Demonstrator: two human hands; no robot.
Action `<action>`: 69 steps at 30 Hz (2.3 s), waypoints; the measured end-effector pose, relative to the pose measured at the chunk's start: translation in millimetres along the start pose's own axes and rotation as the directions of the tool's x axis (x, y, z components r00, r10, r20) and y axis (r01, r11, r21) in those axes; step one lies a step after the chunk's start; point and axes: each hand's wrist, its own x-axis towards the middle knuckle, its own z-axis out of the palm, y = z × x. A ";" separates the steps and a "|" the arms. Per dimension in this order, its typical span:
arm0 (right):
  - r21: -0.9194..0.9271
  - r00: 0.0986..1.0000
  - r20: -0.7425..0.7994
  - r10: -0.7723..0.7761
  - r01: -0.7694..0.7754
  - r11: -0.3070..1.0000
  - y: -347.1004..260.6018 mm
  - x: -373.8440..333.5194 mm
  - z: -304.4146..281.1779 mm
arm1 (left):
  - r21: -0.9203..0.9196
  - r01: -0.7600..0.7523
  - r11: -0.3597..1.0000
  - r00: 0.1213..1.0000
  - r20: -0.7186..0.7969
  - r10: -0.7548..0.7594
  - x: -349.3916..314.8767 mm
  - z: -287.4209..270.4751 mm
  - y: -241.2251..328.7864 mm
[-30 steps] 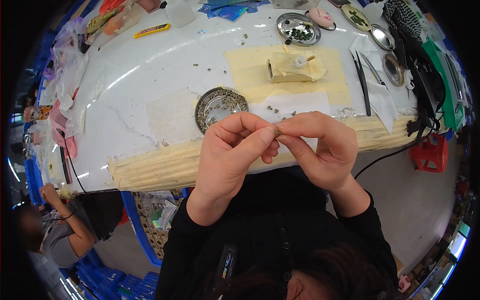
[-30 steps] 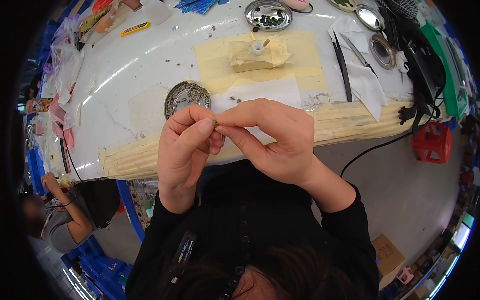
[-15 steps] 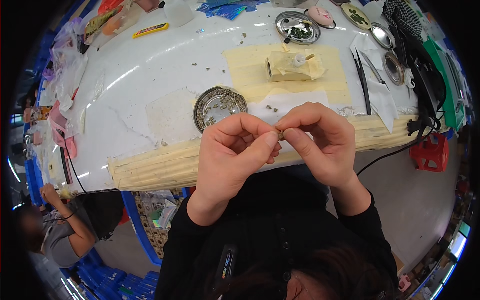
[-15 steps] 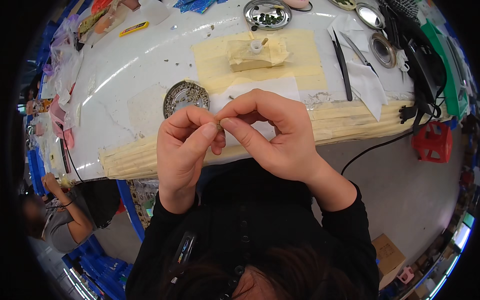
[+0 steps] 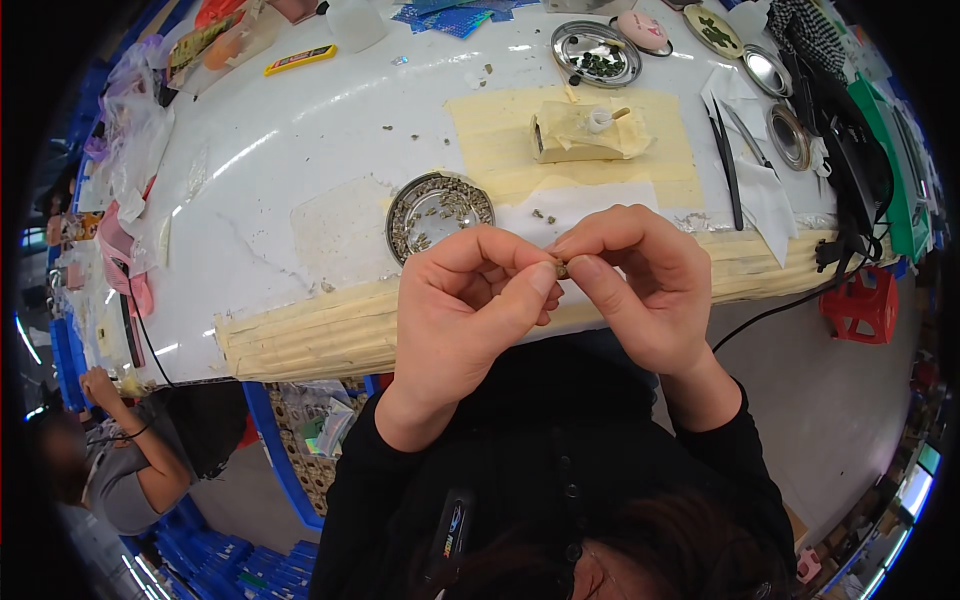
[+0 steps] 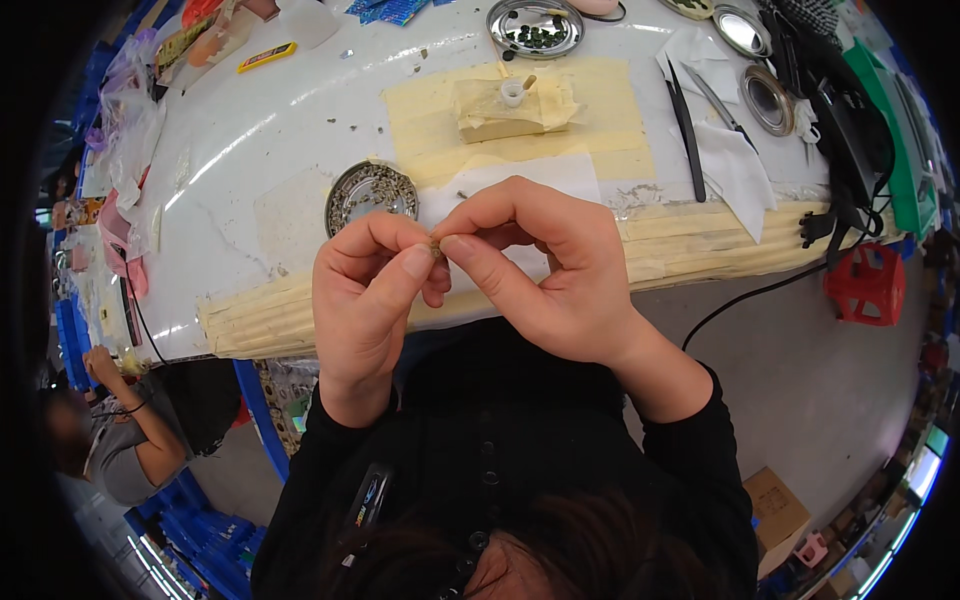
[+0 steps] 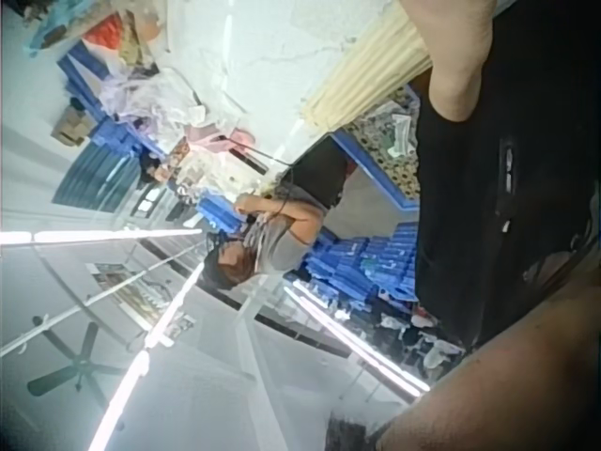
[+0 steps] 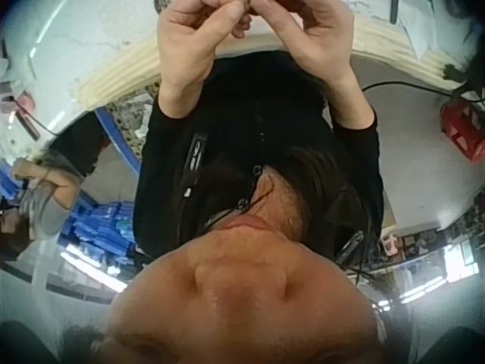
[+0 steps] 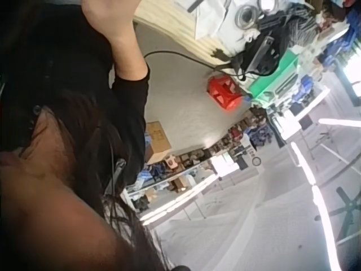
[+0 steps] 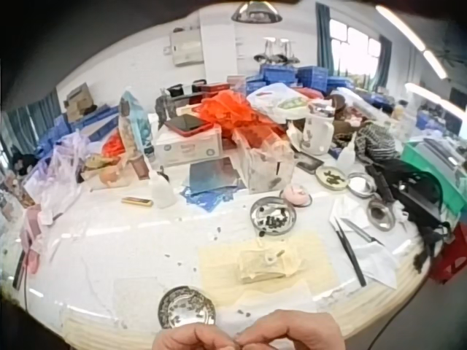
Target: Assembling small mechanical components using tweezers on a workbench.
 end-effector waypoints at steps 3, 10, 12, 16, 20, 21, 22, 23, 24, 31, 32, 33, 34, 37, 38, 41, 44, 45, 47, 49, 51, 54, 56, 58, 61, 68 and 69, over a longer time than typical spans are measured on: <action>0.107 0.998 -0.062 0.028 -0.022 0.994 -0.2 -2.4 5.6 | 0.000 -0.019 1.000 1.000 -0.015 0.019 0.3 0.5 -0.5; -0.129 0.988 0.008 -0.157 0.157 0.979 5.0 0.9 2.1 | -0.007 -0.062 0.998 0.997 -0.035 0.062 0.4 1.9 -2.9; -0.097 0.991 -0.012 -0.134 0.133 0.986 4.6 0.2 3.7 | -0.010 -0.062 0.998 0.997 -0.039 0.062 0.2 2.6 -2.8; -0.081 0.992 -0.034 -0.125 0.122 0.989 4.8 -0.9 4.8 | -0.007 -0.076 0.997 0.996 -0.038 0.075 -0.4 2.9 -3.2; -0.060 0.991 -0.046 -0.124 0.121 0.991 7.8 -2.7 5.5 | -0.007 -0.096 0.995 0.995 -0.040 0.096 -0.3 3.4 -4.0; -0.063 0.991 -0.045 -0.126 0.123 0.990 8.0 -2.7 5.5 | -0.008 -0.102 0.995 0.994 -0.042 0.102 -0.2 3.7 -4.2; -0.062 0.991 -0.042 -0.126 0.124 0.990 7.7 -2.6 5.5 | -0.008 -0.108 0.994 0.993 -0.045 0.108 -0.1 3.8 -4.4; -0.061 0.991 -0.040 -0.126 0.124 0.990 7.0 -2.3 5.6 | -0.009 -0.107 0.994 0.993 -0.042 0.106 -0.1 3.4 -4.2; -0.062 0.991 -0.037 -0.128 0.125 0.990 6.3 -2.4 5.9 | -0.010 -0.107 0.994 0.994 -0.037 0.106 -0.4 2.8 -3.6; -0.032 0.993 -0.011 -0.116 0.116 0.993 6.8 -2.9 4.2 | 0.002 -0.141 0.990 0.988 -0.062 0.140 -2.1 6.8 -2.8; -0.006 0.995 -0.015 -0.101 0.101 0.995 7.1 -3.4 4.4 | 0.129 -0.209 0.969 0.974 -0.065 0.218 -2.1 6.1 -3.9; 0.019 0.996 -0.020 -0.087 0.088 0.996 7.1 -3.6 4.5 | 0.254 -0.273 0.928 0.953 -0.057 0.296 -1.6 4.1 -6.4; 0.056 0.998 -0.023 -0.057 0.058 0.997 6.4 -3.6 4.6 | 0.375 -0.330 0.866 0.928 -0.039 0.370 -1.0 2.4 -8.7; 0.156 0.999 -0.030 0.038 -0.033 0.987 4.3 -4.1 5.5 | 0.627 -0.588 0.511 0.735 0.150 0.662 5.5 -2.0 -13.6; 0.184 0.997 -0.033 0.072 -0.065 0.981 3.9 -4.2 6.3 | 0.661 -0.604 0.445 0.699 0.171 0.694 6.1 -2.0 -14.4; 0.213 0.992 -0.027 0.125 -0.117 0.970 3.2 -5.7 6.7 | 0.727 -0.632 0.267 0.602 0.244 0.760 8.5 -1.2 -16.1; 0.210 0.991 -0.023 0.132 -0.124 0.970 3.1 -6.0 6.8 | 0.750 -0.642 0.159 0.549 0.305 0.778 8.3 -1.5 -15.9; 0.206 0.991 -0.024 0.131 -0.123 0.971 3.2 -6.2 6.7 | 0.755 -0.643 0.133 0.537 0.320 0.780 8.1 -1.9 -16.4; 0.188 0.992 -0.034 0.122 -0.114 0.976 3.5 -6.8 6.5 | 0.757 -0.647 0.089 0.517 0.349 0.782 8.5 -2.3 -16.3; 0.156 0.993 -0.048 0.105 -0.097 0.983 2.9 -7.4 6.7 | 0.754 -0.655 0.055 0.499 0.376 0.781 9.3 -2.2 -15.4; 0.112 0.995 -0.065 0.079 -0.071 0.991 1.8 -7.6 7.4 | 0.750 -0.659 0.051 0.499 0.385 0.777 10.0 -2.6 -15.3; 0.068 0.997 -0.059 0.039 -0.035 0.997 1.8 -6.5 7.4 | 0.749 -0.659 0.075 0.512 0.373 0.774 9.5 -3.2 -14.7; 0.072 0.997 -0.056 0.048 -0.044 0.996 1.6 -7.0 6.8 | 0.747 -0.657 0.099 0.523 0.357 0.774 9.5 -3.2 -15.1; 0.074 0.997 -0.055 0.048 -0.044 0.996 2.2 -7.2 6.9 | 0.749 -0.652 0.121 0.534 0.340 0.774 9.2 -3.1 -15.4; 0.057 0.998 -0.060 0.024 -0.020 0.998 4.1 -7.2 7.0 | 0.739 -0.663 0.120 0.529 0.349 0.774 9.3 -3.7 -16.1; -0.058 0.995 -0.060 -0.074 0.071 0.996 5.1 -6.0 5.9 | 0.703 -0.675 0.226 0.576 0.309 0.757 9.8 -2.4 -14.0; -0.067 0.995 -0.062 -0.083 0.078 0.995 5.3 -6.0 5.9 | 0.697 -0.679 0.231 0.577 0.312 0.755 10.7 -4.3 -15.0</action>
